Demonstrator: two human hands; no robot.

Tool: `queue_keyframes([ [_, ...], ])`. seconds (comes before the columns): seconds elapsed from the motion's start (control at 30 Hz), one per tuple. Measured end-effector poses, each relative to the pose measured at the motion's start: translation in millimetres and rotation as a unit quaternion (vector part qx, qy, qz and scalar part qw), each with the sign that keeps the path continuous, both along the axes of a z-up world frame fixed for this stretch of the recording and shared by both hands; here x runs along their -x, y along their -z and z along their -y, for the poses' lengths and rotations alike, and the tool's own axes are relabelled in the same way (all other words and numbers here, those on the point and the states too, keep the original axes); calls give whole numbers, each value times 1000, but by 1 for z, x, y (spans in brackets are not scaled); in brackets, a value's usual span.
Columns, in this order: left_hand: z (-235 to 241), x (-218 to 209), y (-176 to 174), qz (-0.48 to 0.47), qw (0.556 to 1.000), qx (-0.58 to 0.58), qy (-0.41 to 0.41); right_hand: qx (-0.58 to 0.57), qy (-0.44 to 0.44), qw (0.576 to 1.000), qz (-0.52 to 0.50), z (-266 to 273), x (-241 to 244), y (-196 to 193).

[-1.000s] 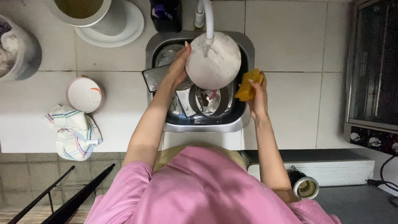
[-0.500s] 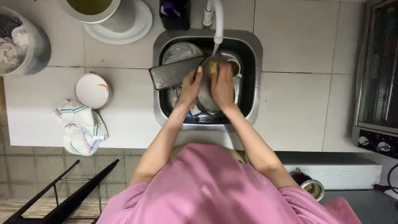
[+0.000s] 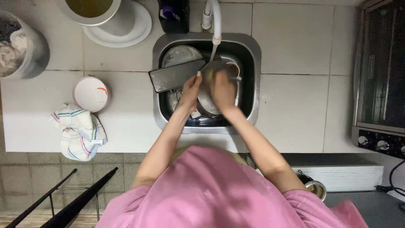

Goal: The person washes various kitchen utensils and cookware in a sink using a sponge and running water. They scrub and rinse a metal pot, a round baking pan, a rectangular baking pan, and a hand mixer attachment, placing each item aside after cleaning.

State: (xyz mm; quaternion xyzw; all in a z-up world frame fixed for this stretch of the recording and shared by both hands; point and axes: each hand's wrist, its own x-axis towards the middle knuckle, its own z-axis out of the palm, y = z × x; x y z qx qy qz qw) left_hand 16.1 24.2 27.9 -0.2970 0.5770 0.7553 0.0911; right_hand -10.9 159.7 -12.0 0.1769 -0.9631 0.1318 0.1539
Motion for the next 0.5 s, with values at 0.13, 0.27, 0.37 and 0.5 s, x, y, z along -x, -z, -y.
queue_keyframes([
  [0.13,22,3,-3,1,993,-108,-38,-26,-86,996,1,-15,-47,14],
  [0.27,48,-1,25,22,967,-240,-84,228,124,948,184,-59,-51,-25],
  [0.37,43,4,33,12,949,-300,-99,354,224,847,326,-63,-21,-92],
  [0.5,4,31,-2,20,943,-318,-92,485,134,796,337,-68,-25,-99],
])
